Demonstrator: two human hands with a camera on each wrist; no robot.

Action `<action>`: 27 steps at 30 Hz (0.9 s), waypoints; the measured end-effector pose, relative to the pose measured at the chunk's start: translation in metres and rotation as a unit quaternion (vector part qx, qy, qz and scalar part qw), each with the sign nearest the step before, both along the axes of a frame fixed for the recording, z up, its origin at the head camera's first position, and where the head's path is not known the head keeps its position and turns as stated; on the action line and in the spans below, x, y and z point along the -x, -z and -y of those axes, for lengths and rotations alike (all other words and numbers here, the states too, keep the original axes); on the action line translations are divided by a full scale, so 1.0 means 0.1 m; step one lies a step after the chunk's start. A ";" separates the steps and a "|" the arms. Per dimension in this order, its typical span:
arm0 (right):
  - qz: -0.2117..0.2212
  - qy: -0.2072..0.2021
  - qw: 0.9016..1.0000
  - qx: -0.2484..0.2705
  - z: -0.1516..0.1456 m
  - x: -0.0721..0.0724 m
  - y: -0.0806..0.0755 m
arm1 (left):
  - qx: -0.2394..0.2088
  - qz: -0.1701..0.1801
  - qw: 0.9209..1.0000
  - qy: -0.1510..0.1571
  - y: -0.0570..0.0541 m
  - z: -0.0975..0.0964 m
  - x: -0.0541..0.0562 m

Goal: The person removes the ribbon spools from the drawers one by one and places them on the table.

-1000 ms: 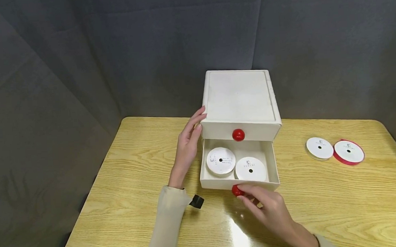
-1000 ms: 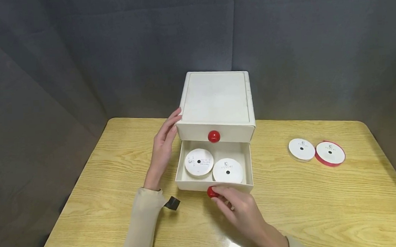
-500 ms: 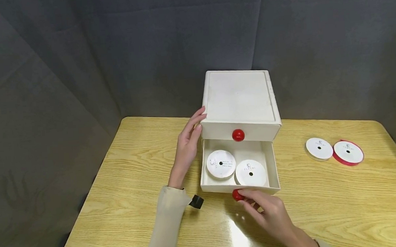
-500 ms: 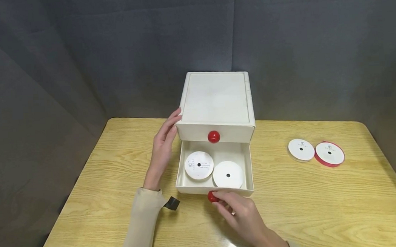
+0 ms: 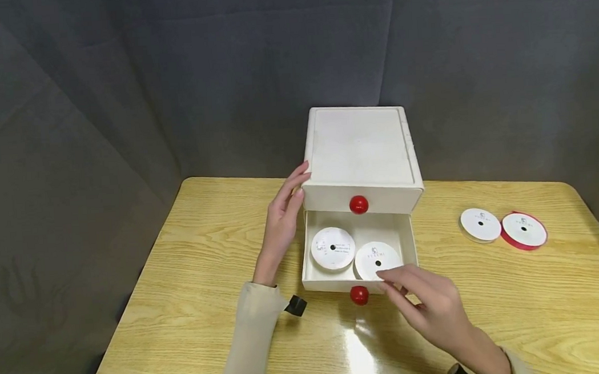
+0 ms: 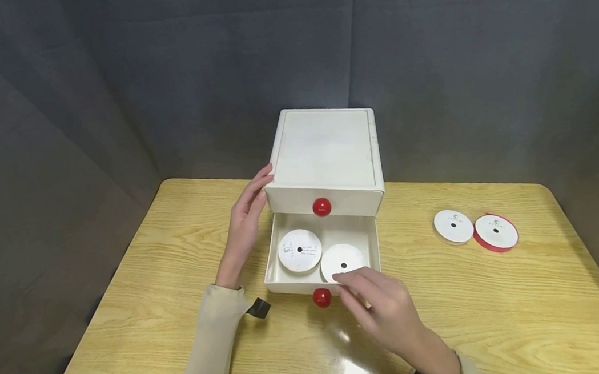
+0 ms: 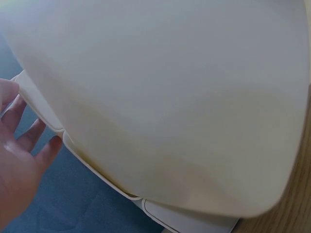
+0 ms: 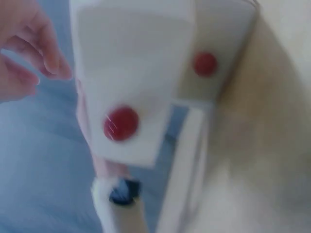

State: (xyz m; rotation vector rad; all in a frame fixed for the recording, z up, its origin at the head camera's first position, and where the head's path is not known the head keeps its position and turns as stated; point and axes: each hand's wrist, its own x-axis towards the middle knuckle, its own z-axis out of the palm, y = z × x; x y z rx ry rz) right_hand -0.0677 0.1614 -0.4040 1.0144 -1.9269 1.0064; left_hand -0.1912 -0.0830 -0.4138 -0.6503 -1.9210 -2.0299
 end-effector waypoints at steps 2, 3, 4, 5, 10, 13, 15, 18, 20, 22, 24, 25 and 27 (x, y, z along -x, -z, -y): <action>0.002 0.007 1.000 -0.011 -0.03 0.07 -0.10 | 0.001 0.003 1.000 -0.001 0.00 0.00 0.00; 0.007 0.011 1.000 -0.020 -0.04 0.11 -0.14 | 0.000 0.004 1.000 -0.002 -0.01 0.01 -0.01; 0.019 0.015 0.999 -0.033 -0.05 0.15 -0.17 | 0.000 0.005 1.000 -0.002 -0.01 0.01 -0.01; 0.028 0.019 0.998 -0.049 -0.06 0.19 -0.20 | 0.001 0.006 1.000 -0.003 -0.01 0.01 -0.01; 0.089 0.024 0.986 -0.139 -0.08 0.36 -0.22 | 0.000 0.000 1.000 0.000 0.00 0.00 -0.01; 0.130 0.008 0.975 -0.180 -0.07 0.44 -0.19 | -0.001 -0.005 1.000 0.001 -0.01 0.00 0.00; 0.149 -0.004 0.969 -0.195 -0.05 0.48 -0.16 | 0.000 -0.008 1.000 0.000 -0.01 0.00 0.00; 0.161 -0.016 0.964 -0.210 -0.01 0.54 -0.12 | 0.000 -0.011 1.000 0.001 -0.01 0.00 0.00; 0.158 -0.024 0.964 -0.215 0.01 0.57 -0.10 | 0.001 -0.013 1.000 0.002 -0.01 0.00 0.00; 0.152 -0.032 0.963 -0.220 0.04 0.60 -0.08 | 0.002 -0.014 1.000 0.002 0.00 0.00 0.01; 0.147 -0.043 0.962 -0.224 0.05 0.63 -0.06 | 0.004 -0.014 1.000 0.002 0.00 0.00 0.01; 0.147 -0.048 0.962 -0.227 0.06 0.64 -0.06 | 0.005 -0.013 1.000 0.002 0.01 0.00 0.01; 0.153 -0.057 0.958 -0.235 0.06 0.66 -0.05 | 0.008 -0.014 1.000 0.001 0.01 0.01 0.01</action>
